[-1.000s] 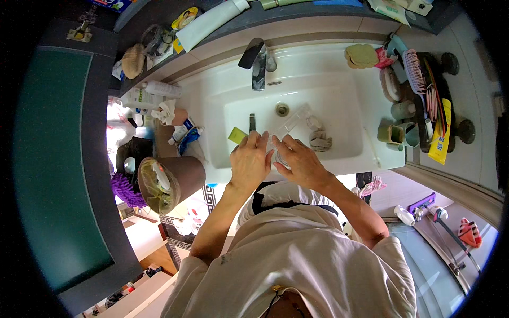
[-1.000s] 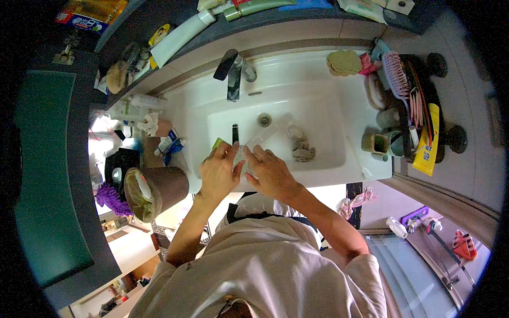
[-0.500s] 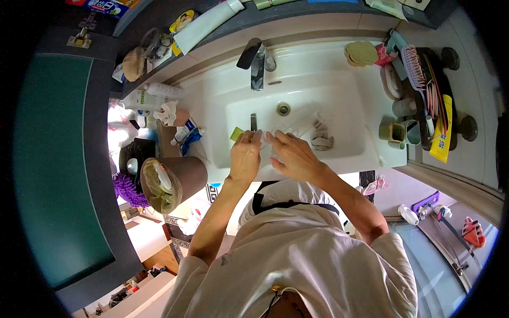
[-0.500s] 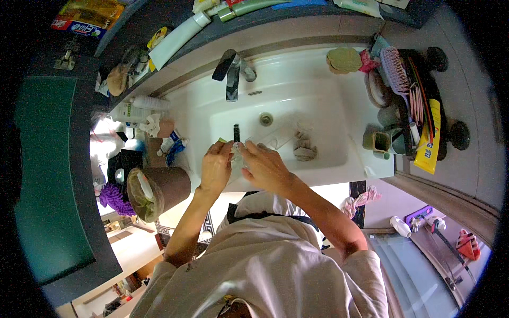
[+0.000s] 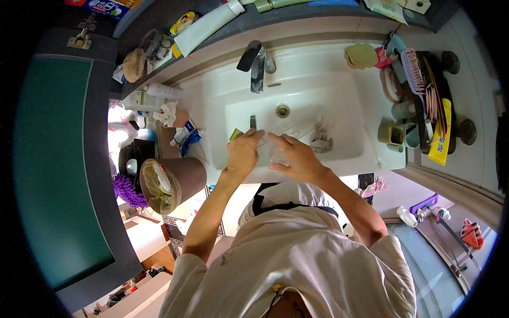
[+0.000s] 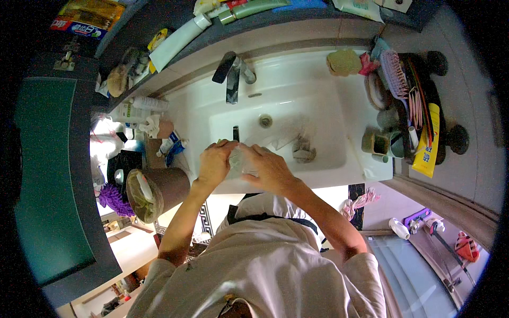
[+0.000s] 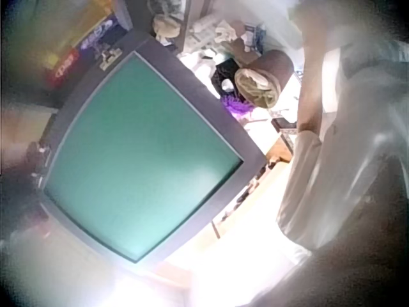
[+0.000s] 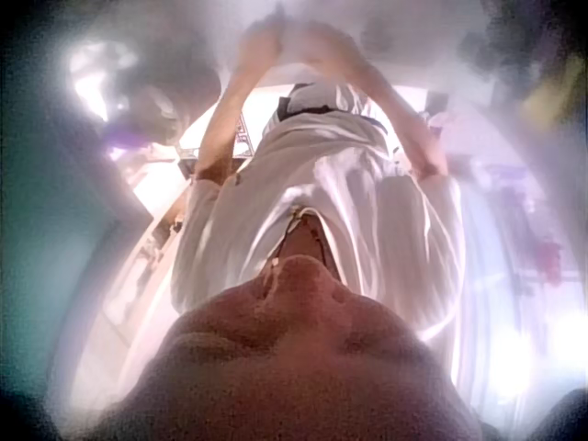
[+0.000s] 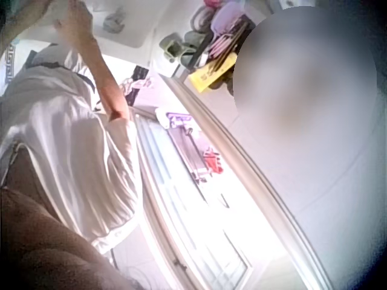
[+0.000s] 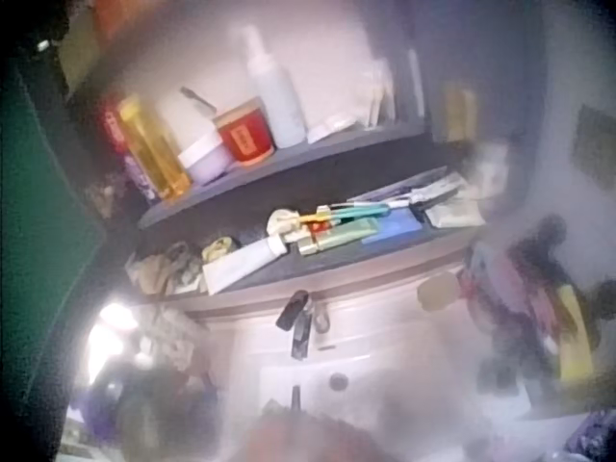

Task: The person cleans a clear plastic tray and other small components in a sink by hand with a cloth and a sponge under running water.

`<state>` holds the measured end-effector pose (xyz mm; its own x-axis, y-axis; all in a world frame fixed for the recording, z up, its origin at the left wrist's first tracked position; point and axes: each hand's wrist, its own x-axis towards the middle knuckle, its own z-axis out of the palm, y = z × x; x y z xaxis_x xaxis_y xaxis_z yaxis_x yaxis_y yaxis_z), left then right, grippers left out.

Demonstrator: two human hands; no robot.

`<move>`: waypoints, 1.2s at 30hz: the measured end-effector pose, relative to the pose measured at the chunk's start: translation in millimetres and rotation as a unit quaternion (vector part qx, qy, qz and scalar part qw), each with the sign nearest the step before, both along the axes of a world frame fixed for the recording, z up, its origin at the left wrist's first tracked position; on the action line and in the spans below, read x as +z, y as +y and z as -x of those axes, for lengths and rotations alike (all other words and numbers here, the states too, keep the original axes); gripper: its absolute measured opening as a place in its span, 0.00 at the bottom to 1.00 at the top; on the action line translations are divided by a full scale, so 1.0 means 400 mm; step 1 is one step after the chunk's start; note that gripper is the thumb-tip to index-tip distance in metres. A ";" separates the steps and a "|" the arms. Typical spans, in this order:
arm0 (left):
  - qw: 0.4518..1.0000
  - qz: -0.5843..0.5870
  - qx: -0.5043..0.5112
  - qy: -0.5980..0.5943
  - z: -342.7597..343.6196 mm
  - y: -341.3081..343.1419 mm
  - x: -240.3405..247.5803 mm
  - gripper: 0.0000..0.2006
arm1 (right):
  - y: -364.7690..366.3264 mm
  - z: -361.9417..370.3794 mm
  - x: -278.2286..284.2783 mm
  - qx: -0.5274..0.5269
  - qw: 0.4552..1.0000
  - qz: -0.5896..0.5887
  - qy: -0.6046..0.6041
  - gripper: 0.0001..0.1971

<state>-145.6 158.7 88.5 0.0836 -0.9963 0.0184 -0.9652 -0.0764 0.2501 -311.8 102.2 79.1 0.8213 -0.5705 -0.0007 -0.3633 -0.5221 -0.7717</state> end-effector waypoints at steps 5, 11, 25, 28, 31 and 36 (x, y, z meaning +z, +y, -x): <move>0.997 -0.038 -0.002 0.060 -0.075 0.011 -0.003 0.18 | -0.060 0.088 -0.115 -0.079 0.989 -0.013 -0.121 0.38; 0.941 -0.095 0.075 0.315 -0.244 0.054 -0.040 0.22 | -0.185 0.220 -0.251 -0.342 0.929 -0.056 -0.131 0.42; 0.788 -0.157 0.165 0.571 -0.383 0.029 -0.053 0.21 | -0.372 0.144 -0.166 -0.204 0.905 -0.333 -0.169 0.06; 0.883 -0.140 0.349 0.280 -0.363 -0.081 0.062 0.13 | -0.442 0.095 -0.096 -0.233 0.902 -0.315 -0.182 0.04; 0.864 -0.075 0.378 0.325 -0.383 -0.172 0.128 0.10 | -0.536 0.058 -0.056 -0.223 0.922 -0.272 -0.165 0.05; 0.822 -0.146 0.189 0.517 -0.551 -0.297 0.060 0.10 | -0.638 -0.004 -0.034 -0.264 0.885 -0.340 -0.176 0.08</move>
<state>75.0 39.9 112.7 0.2081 -0.8446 -0.4932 -0.1408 -0.5249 0.8394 -310.1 -152.8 65.7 0.4581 -0.8411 -0.2876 -0.0919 0.2770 -0.9565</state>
